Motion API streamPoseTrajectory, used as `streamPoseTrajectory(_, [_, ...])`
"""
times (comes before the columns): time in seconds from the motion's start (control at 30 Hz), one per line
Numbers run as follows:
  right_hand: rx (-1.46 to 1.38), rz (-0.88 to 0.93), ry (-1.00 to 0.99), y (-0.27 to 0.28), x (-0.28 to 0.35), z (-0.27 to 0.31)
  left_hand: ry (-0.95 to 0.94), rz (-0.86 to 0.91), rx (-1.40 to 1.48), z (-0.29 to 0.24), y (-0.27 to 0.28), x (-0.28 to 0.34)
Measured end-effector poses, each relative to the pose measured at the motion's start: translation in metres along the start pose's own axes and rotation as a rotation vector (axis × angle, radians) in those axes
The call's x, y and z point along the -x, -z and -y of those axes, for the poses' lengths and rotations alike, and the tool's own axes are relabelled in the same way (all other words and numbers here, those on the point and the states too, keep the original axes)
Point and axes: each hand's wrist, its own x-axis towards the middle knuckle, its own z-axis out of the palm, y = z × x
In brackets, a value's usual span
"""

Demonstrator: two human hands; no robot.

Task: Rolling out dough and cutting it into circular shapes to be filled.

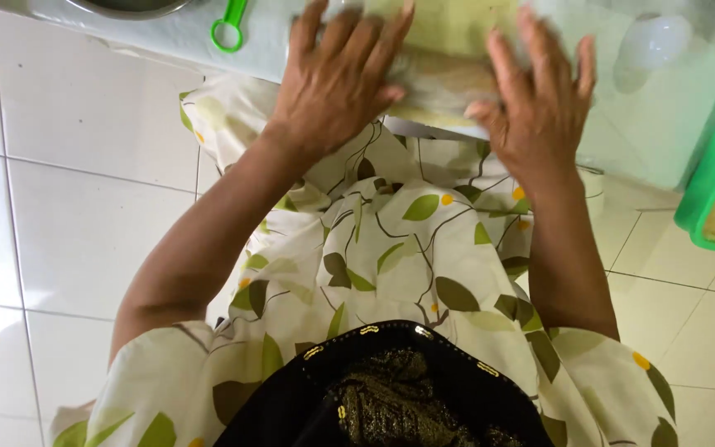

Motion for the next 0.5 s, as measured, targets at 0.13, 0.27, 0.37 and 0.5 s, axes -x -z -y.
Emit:
streamPoseTrajectory(0.13, [-0.218, 0.091, 0.016, 0.018, 0.011, 0.006, -0.055, 0.059, 0.081, 0.004, 0.002, 0.010])
streamPoseTrajectory(0.27, [-0.310, 0.158, -0.030, 0.027, -0.004, -0.007, -0.110, 0.039, 0.096, 0.015, 0.008, -0.003])
streamPoseTrajectory(0.37, [-0.262, 0.183, -0.020, 0.012, -0.002, -0.014, -0.108, 0.056, 0.079, 0.012, 0.004, -0.005])
streamPoseTrajectory(0.5, [-0.257, 0.154, -0.081, 0.003, -0.016, -0.008, -0.076, -0.004, 0.027, 0.019, -0.006, -0.027])
